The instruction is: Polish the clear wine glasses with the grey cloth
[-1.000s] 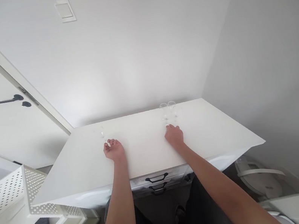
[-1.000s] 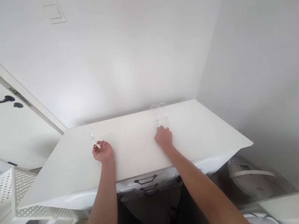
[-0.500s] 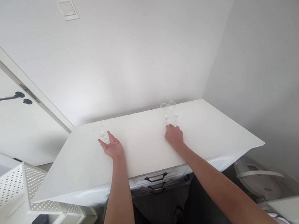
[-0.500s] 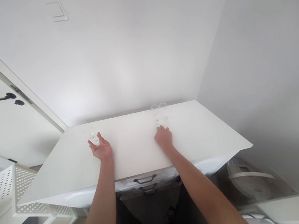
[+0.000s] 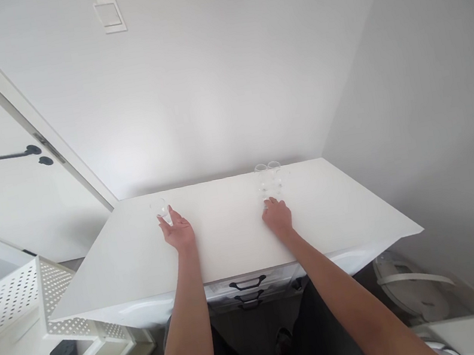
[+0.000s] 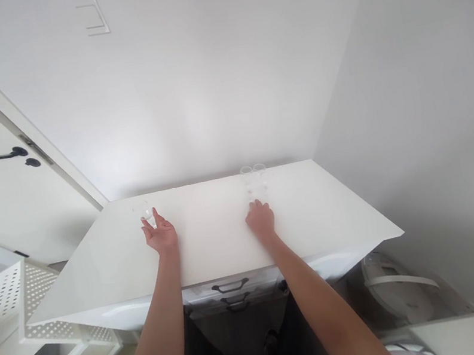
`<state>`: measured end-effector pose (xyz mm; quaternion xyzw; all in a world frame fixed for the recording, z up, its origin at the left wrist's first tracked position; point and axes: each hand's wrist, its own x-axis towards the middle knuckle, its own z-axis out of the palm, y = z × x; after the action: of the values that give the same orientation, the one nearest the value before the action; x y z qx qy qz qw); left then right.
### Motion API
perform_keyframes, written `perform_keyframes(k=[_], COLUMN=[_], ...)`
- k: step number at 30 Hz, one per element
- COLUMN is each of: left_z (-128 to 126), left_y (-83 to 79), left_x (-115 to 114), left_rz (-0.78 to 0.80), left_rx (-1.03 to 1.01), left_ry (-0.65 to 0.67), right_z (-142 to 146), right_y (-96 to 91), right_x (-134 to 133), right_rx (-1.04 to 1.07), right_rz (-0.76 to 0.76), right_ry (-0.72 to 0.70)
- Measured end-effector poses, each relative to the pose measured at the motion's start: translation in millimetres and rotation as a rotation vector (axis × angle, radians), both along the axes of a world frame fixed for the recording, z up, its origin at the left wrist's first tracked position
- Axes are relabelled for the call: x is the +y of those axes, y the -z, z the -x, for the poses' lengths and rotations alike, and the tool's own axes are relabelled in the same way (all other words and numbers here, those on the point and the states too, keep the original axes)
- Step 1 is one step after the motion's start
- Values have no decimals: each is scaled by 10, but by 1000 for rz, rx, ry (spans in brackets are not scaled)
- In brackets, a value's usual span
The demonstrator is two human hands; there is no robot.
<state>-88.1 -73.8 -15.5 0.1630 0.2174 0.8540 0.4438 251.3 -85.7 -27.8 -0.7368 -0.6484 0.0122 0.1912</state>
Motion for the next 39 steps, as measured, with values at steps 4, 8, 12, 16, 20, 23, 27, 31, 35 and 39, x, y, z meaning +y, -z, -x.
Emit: perform_keyframes(k=[4, 8, 12, 16, 20, 23, 27, 31, 35, 39], left_z=[-2, -64, -195, -333, -434, -501, -603, -696, -729, -733], left_y=[-40, -107, -152, -173, -197, -217, -217, -167, -97, -47], left_x=[-20, -52, -68, -60, -54, -65, -82, -66, -31, -5], left_rz=[5, -4, -13, -14, -4, -7, -1, 26, 95, 140], left_rx=[16, -82, -18, 85, 180, 257, 388, 572, 676, 748], left_ry=[23, 50, 114, 260, 342, 383, 437, 354, 210, 224], right_z=[32, 66, 72, 91, 198, 402, 814, 1129, 1224, 1232], right_y=[-22, -64, -94, -124, -155, -163, -155, -176, -225, -261], right_x=[-47, -84, -102, -120, -148, -153, -41, 170, 252, 197], right_rx=[-32, -35, 69, 66, 160, 553, 1227, 1850, 2007, 1930], right_rz=[-137, -233, -271, -282, -260, -244, -212, -95, -66, -21], right_ry=[-87, -303, -389, -364, -515, -467, -275, -135, -251, -353])
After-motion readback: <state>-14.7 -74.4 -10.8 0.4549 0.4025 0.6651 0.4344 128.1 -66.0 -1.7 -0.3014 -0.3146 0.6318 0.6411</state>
